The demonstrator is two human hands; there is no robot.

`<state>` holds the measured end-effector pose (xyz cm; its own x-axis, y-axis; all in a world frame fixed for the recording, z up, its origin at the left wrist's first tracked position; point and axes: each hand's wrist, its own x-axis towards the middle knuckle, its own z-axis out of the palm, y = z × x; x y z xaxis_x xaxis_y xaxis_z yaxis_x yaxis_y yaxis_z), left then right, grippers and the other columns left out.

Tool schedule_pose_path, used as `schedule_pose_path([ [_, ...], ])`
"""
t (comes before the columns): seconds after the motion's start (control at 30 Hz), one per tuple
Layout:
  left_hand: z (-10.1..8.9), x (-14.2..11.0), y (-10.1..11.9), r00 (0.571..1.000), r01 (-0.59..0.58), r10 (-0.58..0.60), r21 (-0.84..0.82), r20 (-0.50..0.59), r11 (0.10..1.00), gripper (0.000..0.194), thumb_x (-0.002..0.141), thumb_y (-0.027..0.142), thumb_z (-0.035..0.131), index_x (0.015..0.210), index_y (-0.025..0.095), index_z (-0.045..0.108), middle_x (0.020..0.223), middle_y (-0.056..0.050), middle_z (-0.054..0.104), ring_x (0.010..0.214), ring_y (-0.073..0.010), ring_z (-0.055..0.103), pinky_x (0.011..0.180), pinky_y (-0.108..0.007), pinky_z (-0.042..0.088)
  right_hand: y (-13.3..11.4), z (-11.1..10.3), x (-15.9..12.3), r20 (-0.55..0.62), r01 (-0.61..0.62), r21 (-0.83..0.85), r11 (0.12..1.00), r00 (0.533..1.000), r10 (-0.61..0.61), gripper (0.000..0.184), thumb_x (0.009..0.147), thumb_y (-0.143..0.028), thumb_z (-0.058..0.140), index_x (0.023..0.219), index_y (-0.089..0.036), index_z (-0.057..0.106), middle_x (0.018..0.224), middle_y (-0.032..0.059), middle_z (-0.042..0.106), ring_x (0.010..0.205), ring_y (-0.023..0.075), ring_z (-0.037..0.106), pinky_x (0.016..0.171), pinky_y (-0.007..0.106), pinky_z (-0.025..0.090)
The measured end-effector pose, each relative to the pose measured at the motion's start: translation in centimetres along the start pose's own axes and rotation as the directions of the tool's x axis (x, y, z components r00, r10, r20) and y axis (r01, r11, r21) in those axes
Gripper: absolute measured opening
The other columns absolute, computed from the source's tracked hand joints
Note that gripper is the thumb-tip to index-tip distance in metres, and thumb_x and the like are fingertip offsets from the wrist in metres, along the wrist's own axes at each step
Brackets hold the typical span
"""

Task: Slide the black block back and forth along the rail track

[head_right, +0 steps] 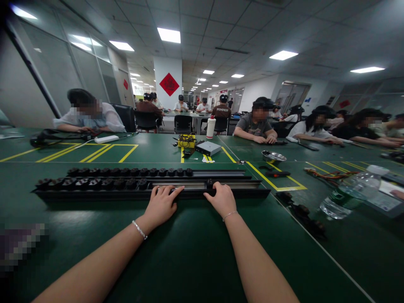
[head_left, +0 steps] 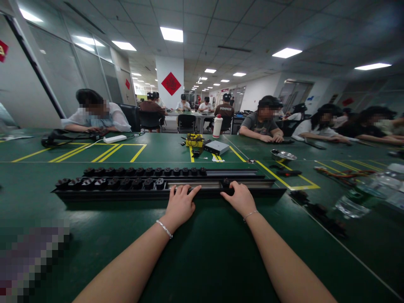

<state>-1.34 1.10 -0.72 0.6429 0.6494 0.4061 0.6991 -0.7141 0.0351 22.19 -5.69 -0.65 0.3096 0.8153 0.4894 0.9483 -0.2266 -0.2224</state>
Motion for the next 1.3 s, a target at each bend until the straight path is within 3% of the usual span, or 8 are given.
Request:
schedule_pose_path([
  [0.37, -0.01, 0.03, 0.02, 1.000, 0.007, -0.007, -0.002, 0.011, 1.000, 0.063, 0.078, 0.023, 0.052, 0.137, 0.037, 0.036, 0.126, -0.005, 0.053, 0.116, -0.0251, 0.045, 0.104, -0.047, 0.023, 0.40, -0.29, 0.03, -0.016, 0.041, -0.054, 0.998, 0.999, -0.042, 0.030, 0.075, -0.052, 0.056, 0.078, -0.023, 0.050, 0.074, 0.0048, 0.062, 0.078, 0.0236, 0.058, 0.080, 0.039, 0.039],
  [0.77, -0.06, 0.07, 0.00, 1.000, 0.002, -0.002, 0.000, 0.016, 1.000, 0.062, 0.079, 0.022, 0.051, 0.138, 0.037, 0.036, 0.127, -0.005, 0.052, 0.116, -0.0251, 0.045, 0.103, -0.047, 0.024, 0.40, -0.41, 0.01, -0.018, 0.028, -0.022, 0.999, 0.999, -0.029, 0.029, 0.074, -0.050, 0.059, 0.078, -0.023, 0.050, 0.075, 0.0046, 0.063, 0.079, 0.0230, 0.058, 0.080, 0.037, 0.039],
  [0.97, -0.07, 0.06, -0.02, 1.000, 0.000, 0.000, 0.003, 0.016, 1.000, 0.062, 0.079, 0.023, 0.051, 0.138, 0.036, 0.036, 0.127, -0.005, 0.052, 0.116, -0.0250, 0.045, 0.103, -0.047, 0.023, 0.49, -0.48, 0.02, -0.006, 0.018, -0.009, 1.000, 1.000, -0.018, 0.031, 0.074, -0.053, 0.058, 0.077, -0.023, 0.050, 0.075, 0.0045, 0.062, 0.078, 0.0230, 0.058, 0.075, 0.036, 0.040],
  [1.3, -0.09, 0.06, 0.02, 1.000, 0.007, -0.007, -0.006, 0.018, 1.000, 0.062, 0.079, 0.022, 0.051, 0.137, 0.036, 0.037, 0.127, -0.005, 0.052, 0.116, -0.0251, 0.045, 0.103, -0.047, 0.023, 0.73, -0.41, -0.04, -0.022, 0.005, 0.047, 0.999, 1.000, -0.004, 0.038, 0.078, -0.061, 0.049, 0.077, -0.023, 0.053, 0.079, 0.0053, 0.063, 0.079, 0.0228, 0.057, 0.079, 0.037, 0.040],
])
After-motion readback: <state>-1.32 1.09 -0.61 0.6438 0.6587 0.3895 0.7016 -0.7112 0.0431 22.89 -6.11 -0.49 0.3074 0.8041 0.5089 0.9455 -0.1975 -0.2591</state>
